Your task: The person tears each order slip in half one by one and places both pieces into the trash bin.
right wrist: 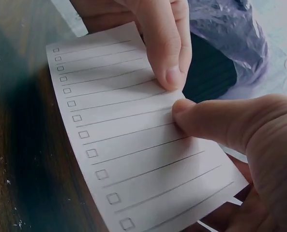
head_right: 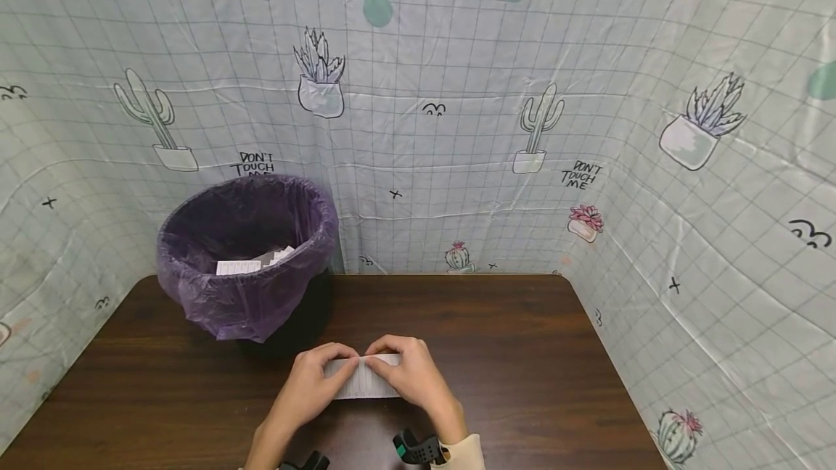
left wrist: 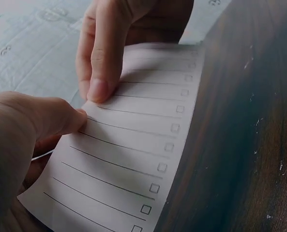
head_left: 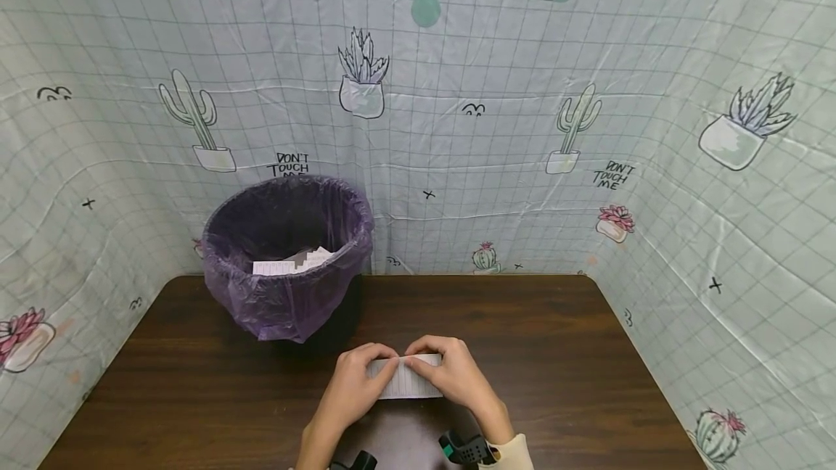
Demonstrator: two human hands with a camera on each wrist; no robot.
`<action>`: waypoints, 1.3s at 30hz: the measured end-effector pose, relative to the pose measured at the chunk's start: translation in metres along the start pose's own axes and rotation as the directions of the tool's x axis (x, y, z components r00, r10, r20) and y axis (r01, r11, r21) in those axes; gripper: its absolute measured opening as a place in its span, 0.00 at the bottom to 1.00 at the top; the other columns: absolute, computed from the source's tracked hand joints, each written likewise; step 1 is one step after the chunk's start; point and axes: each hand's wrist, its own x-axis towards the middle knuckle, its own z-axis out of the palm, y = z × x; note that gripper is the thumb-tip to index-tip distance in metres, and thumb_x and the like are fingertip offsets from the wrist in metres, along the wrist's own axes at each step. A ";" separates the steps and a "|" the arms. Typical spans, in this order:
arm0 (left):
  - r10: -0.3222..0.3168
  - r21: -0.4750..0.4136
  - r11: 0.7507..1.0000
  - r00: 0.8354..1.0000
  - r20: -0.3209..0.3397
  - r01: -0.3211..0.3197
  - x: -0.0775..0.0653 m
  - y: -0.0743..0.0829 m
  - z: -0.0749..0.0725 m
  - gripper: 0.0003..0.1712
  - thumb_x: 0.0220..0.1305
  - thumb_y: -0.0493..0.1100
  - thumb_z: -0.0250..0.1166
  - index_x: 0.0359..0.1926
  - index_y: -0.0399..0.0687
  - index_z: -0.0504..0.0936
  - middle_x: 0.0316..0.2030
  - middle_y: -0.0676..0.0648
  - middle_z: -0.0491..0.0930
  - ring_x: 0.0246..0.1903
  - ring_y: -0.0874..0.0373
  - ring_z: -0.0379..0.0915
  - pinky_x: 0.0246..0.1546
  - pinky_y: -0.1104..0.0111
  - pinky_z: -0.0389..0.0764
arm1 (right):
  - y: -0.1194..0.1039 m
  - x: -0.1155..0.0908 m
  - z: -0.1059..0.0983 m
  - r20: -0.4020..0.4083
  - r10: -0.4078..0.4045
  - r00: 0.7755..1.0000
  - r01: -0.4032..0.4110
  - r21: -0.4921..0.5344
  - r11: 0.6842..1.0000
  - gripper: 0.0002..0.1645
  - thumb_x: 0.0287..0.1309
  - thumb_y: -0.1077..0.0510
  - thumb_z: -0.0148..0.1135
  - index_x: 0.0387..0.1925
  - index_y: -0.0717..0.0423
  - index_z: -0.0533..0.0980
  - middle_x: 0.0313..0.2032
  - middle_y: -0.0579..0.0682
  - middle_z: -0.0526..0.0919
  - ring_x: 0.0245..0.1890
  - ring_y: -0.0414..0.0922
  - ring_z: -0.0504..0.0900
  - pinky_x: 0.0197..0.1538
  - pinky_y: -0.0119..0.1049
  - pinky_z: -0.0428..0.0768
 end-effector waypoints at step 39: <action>-0.053 -0.027 0.998 0.998 0.035 0.054 0.001 0.004 -0.004 0.06 0.68 0.39 0.67 0.33 0.53 0.88 0.34 0.55 0.89 0.36 0.66 0.82 0.41 0.68 0.83 | -0.004 -0.001 0.004 0.052 -0.041 0.998 0.039 0.047 0.998 0.04 0.66 0.57 0.68 0.36 0.43 0.85 0.35 0.40 0.89 0.35 0.33 0.82 0.44 0.32 0.81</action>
